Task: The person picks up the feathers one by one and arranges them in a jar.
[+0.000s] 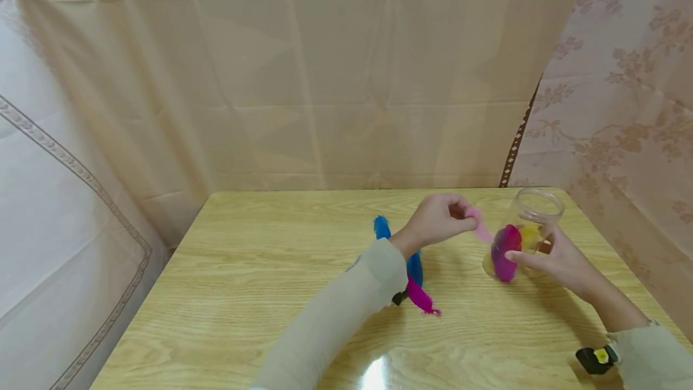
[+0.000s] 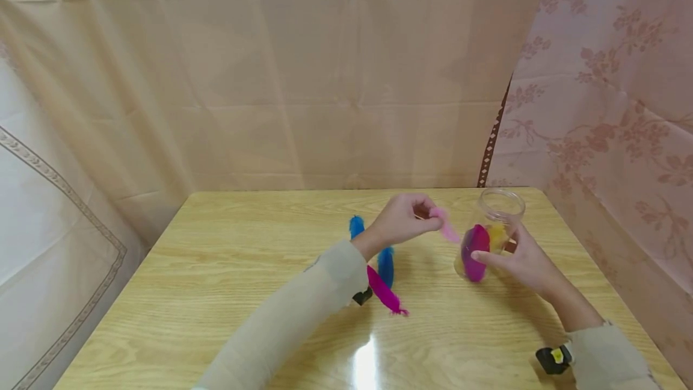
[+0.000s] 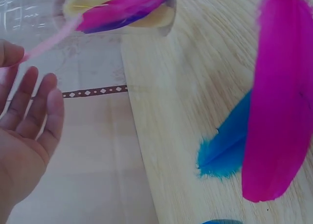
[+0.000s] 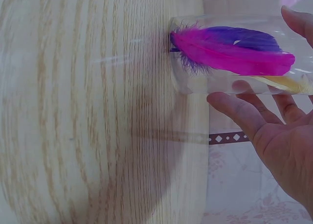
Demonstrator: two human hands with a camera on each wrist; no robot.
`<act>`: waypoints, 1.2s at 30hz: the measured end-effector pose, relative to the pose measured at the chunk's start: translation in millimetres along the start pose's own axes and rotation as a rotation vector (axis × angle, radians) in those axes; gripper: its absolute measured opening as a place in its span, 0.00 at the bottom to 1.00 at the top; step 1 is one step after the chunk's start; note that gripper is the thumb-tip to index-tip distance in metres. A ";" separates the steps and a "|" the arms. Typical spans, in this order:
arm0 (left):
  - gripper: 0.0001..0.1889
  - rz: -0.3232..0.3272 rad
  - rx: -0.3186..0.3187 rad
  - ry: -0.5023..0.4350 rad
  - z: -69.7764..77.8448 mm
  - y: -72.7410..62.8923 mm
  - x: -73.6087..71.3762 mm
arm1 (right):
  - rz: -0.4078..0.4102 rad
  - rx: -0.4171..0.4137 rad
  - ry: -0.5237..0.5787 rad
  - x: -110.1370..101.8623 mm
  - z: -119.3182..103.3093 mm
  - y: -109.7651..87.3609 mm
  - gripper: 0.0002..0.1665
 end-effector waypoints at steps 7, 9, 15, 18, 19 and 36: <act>0.03 0.020 0.087 -0.145 12.1 4.5 -3.2 | 0.003 -0.023 0.020 0.5 -0.1 -0.4 0.52; 0.03 0.003 0.100 -0.169 15.2 6.0 -2.8 | 0.000 -0.029 0.030 0.8 -0.4 -0.3 0.51; 0.09 -0.023 0.080 -0.164 19.4 9.3 -1.6 | 0.007 -0.030 0.020 0.2 0.0 -0.1 0.51; 0.10 -0.026 0.066 -0.158 21.0 10.0 -1.1 | 0.013 -0.021 0.002 -0.6 1.2 0.1 0.51; 0.10 -0.024 0.067 -0.154 21.7 10.2 -1.3 | 0.014 -0.020 -0.002 -0.7 1.5 0.2 0.51; 0.08 -0.019 0.056 -0.188 24.0 8.7 -3.6 | 0.003 -0.017 0.012 0.2 0.7 0.1 0.52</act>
Point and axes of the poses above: each hand's wrist, its own y-axis towards the middle knuckle, its own x-axis out of the palm, z = x × y, the point moved 8 cm from there along y, towards the middle knuckle, and after that the axes turned 1 degree about x, right-handed, at the moved point
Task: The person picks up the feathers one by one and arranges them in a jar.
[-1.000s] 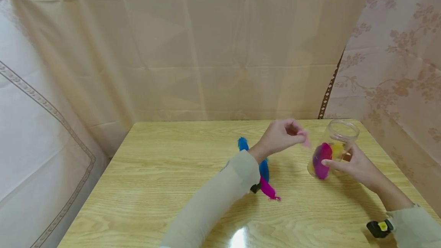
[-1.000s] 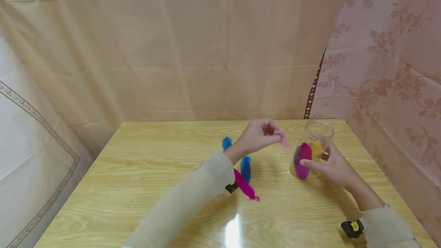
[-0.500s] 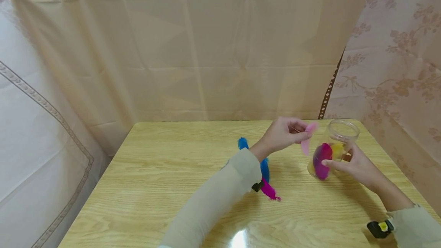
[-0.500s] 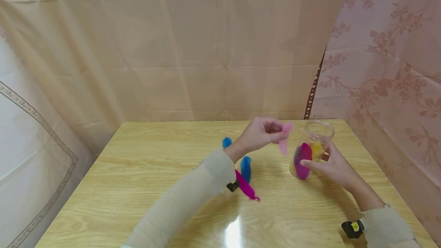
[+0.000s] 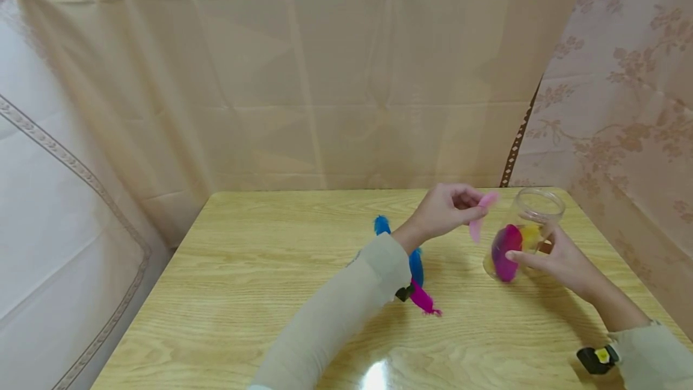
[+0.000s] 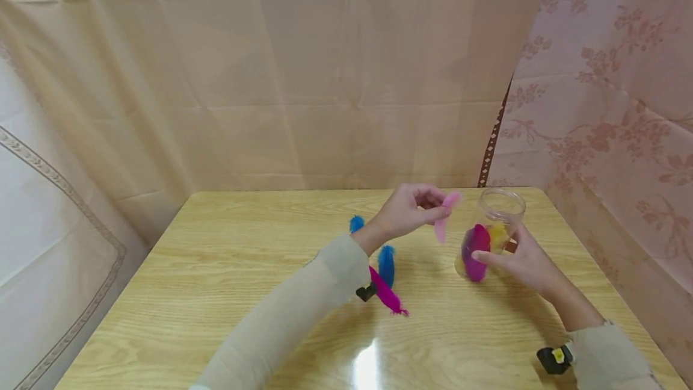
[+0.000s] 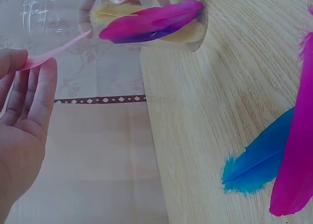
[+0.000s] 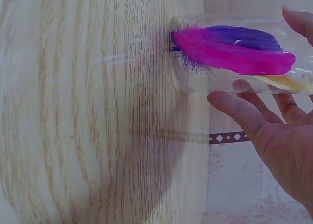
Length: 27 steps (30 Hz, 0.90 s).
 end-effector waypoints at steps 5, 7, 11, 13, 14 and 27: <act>0.10 -0.011 0.004 -0.024 1.8 1.9 2.6 | 0.002 -0.003 0.004 -0.2 0.2 -0.4 0.51; 0.10 -0.016 0.006 -0.018 4.7 3.5 3.3 | 0.000 -0.001 0.008 0.0 0.3 -0.4 0.51; 0.10 -0.024 0.011 0.000 14.9 9.6 3.6 | -0.005 0.005 0.008 0.0 0.4 -0.6 0.52; 0.10 -0.031 0.013 0.002 21.0 13.2 3.7 | -0.006 0.006 0.012 0.1 0.1 -0.8 0.51; 0.11 -0.034 0.007 0.002 23.5 14.8 3.8 | -0.006 0.003 0.012 0.2 -0.2 -0.9 0.51; 0.14 -0.075 -0.020 0.010 40.1 24.0 7.9 | 0.015 -0.032 0.015 0.0 -2.5 -1.3 0.49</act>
Point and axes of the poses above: each hand's wrist, its own y-axis towards the middle knuckle, its own x-axis out of the palm, z = x × y, the point moved 8 cm from there along y, towards the middle knuckle, and after that the axes turned 1 degree about x, right-handed, at the moved point
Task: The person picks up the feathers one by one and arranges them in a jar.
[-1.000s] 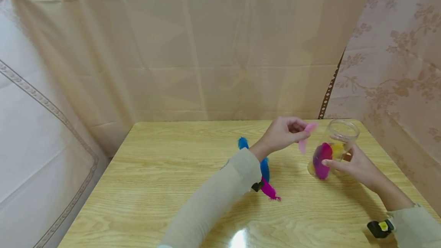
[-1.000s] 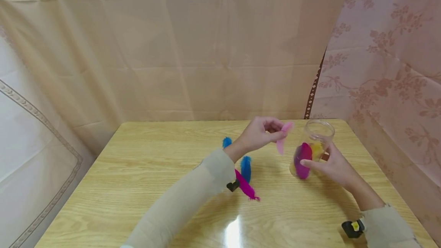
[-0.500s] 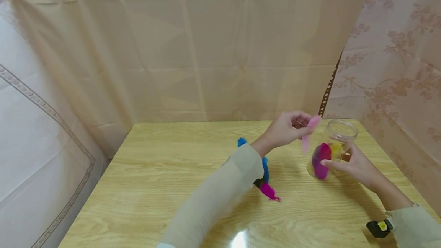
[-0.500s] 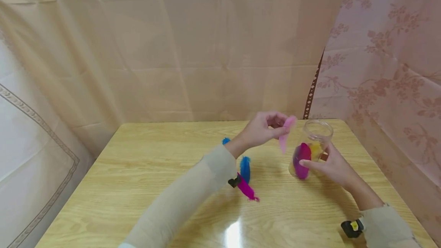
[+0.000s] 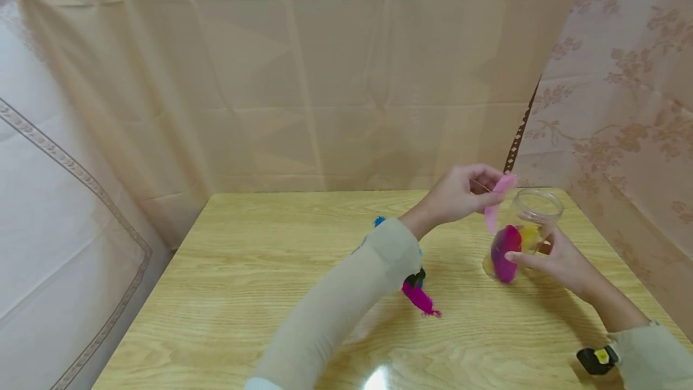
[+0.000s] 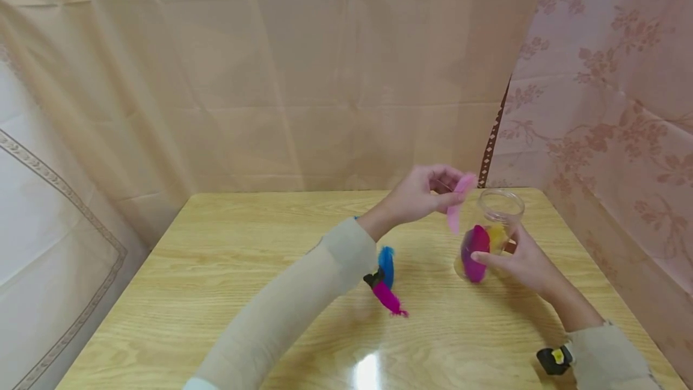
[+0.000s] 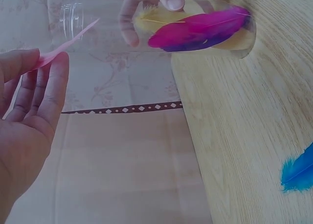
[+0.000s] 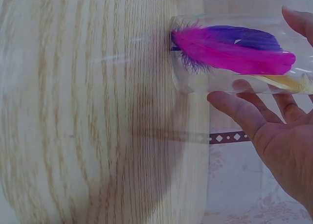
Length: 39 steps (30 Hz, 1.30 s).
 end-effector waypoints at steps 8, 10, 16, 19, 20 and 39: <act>0.15 -0.001 -0.014 0.000 0.1 3.8 1.1 | 0.000 -0.004 0.012 -0.7 0.5 1.0 0.48; 0.15 -0.003 -0.019 0.003 0.8 4.8 2.0 | -0.003 -0.006 0.008 -0.4 0.5 1.0 0.48; 0.16 -0.018 -0.021 0.013 5.5 8.2 6.3 | 0.001 0.007 0.012 0.5 -0.7 0.2 0.49; 0.16 -0.024 -0.007 0.034 9.0 9.6 7.4 | -0.011 -0.004 0.001 1.6 -1.9 -1.0 0.51; 0.16 -0.027 0.002 0.040 10.2 10.1 7.7 | -0.014 -0.004 0.002 2.0 -2.1 -1.1 0.51; 0.14 -0.047 -0.011 0.059 39.0 20.7 18.8 | -0.025 0.002 0.017 3.2 -3.0 -2.4 0.45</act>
Point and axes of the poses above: each hand's wrist, its own y-axis towards the middle knuckle, its own x-axis out of the palm, z = x × y, the point moved 8 cm from there along y, towards the middle knuckle, and after that the axes turned 1 degree about x, right-handed, at the moved point
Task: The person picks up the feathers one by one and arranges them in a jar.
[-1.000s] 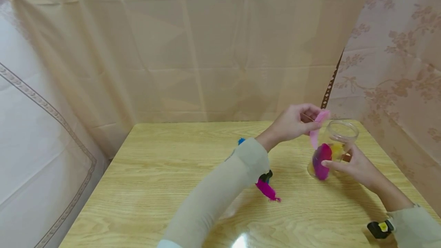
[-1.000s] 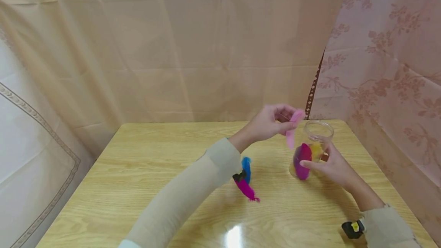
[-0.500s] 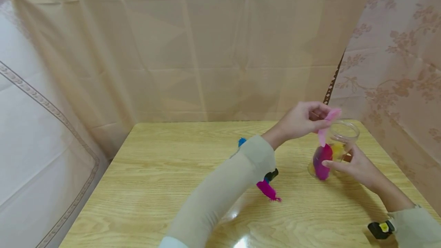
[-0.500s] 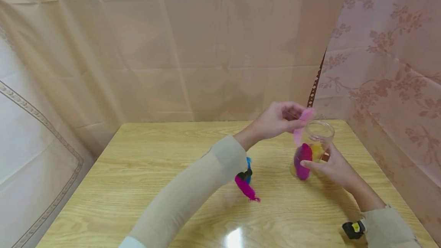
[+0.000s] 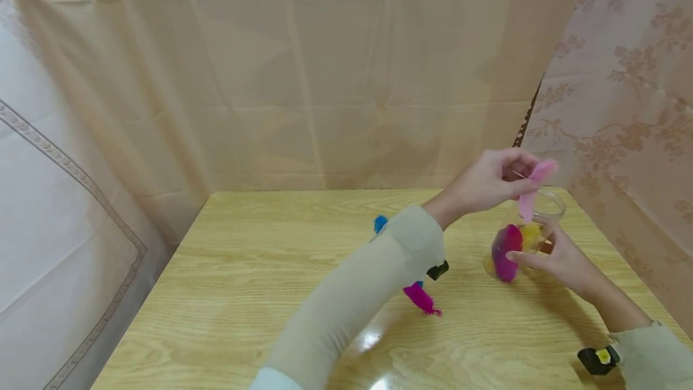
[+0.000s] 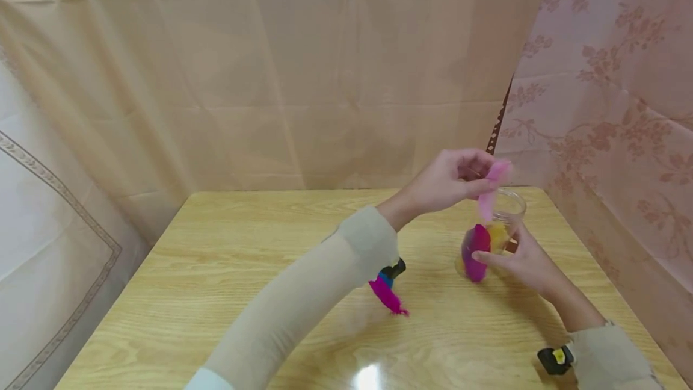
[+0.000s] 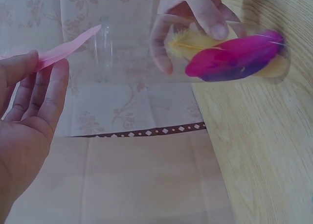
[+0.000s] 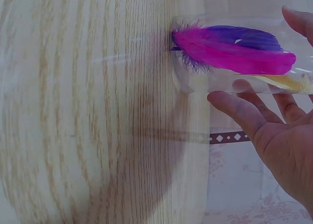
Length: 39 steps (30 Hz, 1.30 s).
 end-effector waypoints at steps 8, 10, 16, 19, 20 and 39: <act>0.13 0.070 0.053 0.073 9.4 3.3 -0.8 | 0.008 0.011 -0.003 -1.5 1.9 2.8 0.49; 0.12 0.085 0.054 0.080 9.4 4.2 0.2 | 0.011 0.014 -0.007 -2.2 2.0 3.5 0.49; 0.13 0.077 0.057 0.055 5.3 9.5 9.1 | 0.004 0.014 -0.021 -3.4 2.3 2.2 0.48; 0.13 0.069 0.054 0.040 1.4 11.6 13.4 | 0.004 0.017 -0.022 -3.4 3.1 1.1 0.48; 0.13 0.066 0.054 0.033 0.0 12.1 14.5 | 0.004 0.017 -0.022 -3.1 3.1 1.0 0.48; 0.15 0.021 0.058 0.027 -11.7 14.5 21.5 | -0.006 0.021 -0.020 -2.1 4.7 2.9 0.50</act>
Point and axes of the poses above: each hand's wrist, its own y-axis towards the middle knuckle, its own x-axis out of the palm, z = x × y, the point moved 8 cm from there along y, towards the middle knuckle, and after that the axes turned 1 degree about x, right-handed, at the moved point
